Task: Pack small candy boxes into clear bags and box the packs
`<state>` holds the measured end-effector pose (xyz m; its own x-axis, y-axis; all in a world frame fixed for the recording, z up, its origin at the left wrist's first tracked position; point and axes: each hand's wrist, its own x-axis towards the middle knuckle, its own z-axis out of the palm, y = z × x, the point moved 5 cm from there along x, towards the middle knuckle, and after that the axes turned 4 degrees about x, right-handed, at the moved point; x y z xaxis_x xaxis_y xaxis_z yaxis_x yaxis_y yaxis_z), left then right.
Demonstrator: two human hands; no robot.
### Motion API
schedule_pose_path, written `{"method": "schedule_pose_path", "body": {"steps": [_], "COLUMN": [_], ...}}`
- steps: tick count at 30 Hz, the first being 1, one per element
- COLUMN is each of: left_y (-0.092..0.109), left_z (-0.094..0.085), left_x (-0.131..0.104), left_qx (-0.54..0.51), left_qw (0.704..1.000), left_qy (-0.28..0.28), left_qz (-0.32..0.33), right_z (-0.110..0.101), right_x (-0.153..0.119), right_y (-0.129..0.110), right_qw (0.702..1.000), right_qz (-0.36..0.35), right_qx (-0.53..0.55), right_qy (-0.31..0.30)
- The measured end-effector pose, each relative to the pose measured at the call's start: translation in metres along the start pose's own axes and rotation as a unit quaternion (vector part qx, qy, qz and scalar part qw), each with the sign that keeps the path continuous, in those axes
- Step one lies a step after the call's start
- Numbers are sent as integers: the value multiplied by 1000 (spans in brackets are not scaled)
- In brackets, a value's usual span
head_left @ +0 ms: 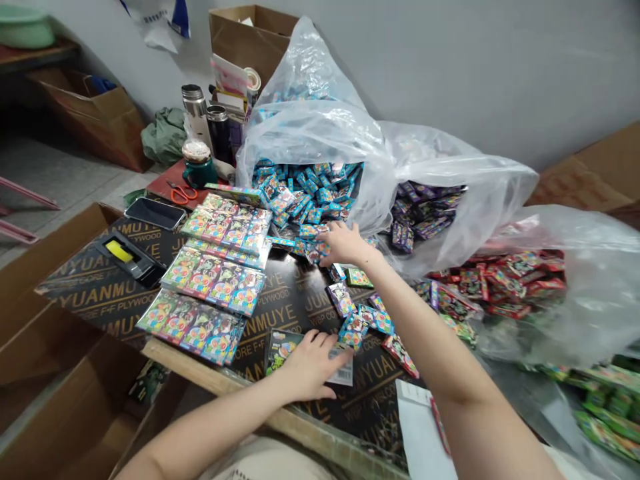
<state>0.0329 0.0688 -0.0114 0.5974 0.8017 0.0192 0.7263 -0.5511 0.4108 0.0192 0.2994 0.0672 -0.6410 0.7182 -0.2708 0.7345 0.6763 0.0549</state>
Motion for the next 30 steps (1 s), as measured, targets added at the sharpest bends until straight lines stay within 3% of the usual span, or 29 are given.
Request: {"method": "schedule_pose_path", "body": {"steps": [4, 7, 10, 12, 13, 14, 16, 18, 19, 21, 26, 27, 30], "left_y": [-1, -4, -6, -12, -17, -24, -33, -28, -22, -11, 15, 21, 35], "left_z": [0, 5, 7, -2, -8, -14, -19, -18, -17, -16, -3, -2, -2], "left_x": [-2, -5, -7, -9, -10, -13, -17, -16, -15, -15, -15, -14, -10], "left_qx": [6, 3, -36, -131, -209, -307, -528, -704, -752, -787, -790, -781, -723], "left_qw": [1000, 1000, 999, 986, 965, 926, 799, 661, 614, 571, 534, 546, 628], "left_qy": [6, 5, 28, 95, 141, 184, 204, 126, 79, 17, -19, -31, -23], "left_qz": [3, 8, 12, -29, -71, -122, -204, -226, -226, -234, -299, -300, -287], "right_z": [1, 18, 21, 17, 16, 16, 23, 34, 41, 56, 88, 92, 102], "right_x": [-3, 9, -3, -36, -59, -85, -139, -189, -210, -243, -290, -296, -307], "right_y": [-47, -69, -60, -42, -34, -28, -21, -22, -23, -26, -25, -25, -26], "right_qw": [987, 985, 981, 965, 955, 945, 929, 913, 903, 880, 825, 812, 784], "right_qz": [-62, -44, 17, 43, 43, 35, 12, 12, 18, 36, 48, 29, -34], "right_qx": [47, 79, 87, 125, 153, 184, 242, 295, 322, 371, 436, 449, 484], "right_qy": [143, 146, 174, 226, 250, 268, 279, 282, 284, 294, 357, 371, 386]}}
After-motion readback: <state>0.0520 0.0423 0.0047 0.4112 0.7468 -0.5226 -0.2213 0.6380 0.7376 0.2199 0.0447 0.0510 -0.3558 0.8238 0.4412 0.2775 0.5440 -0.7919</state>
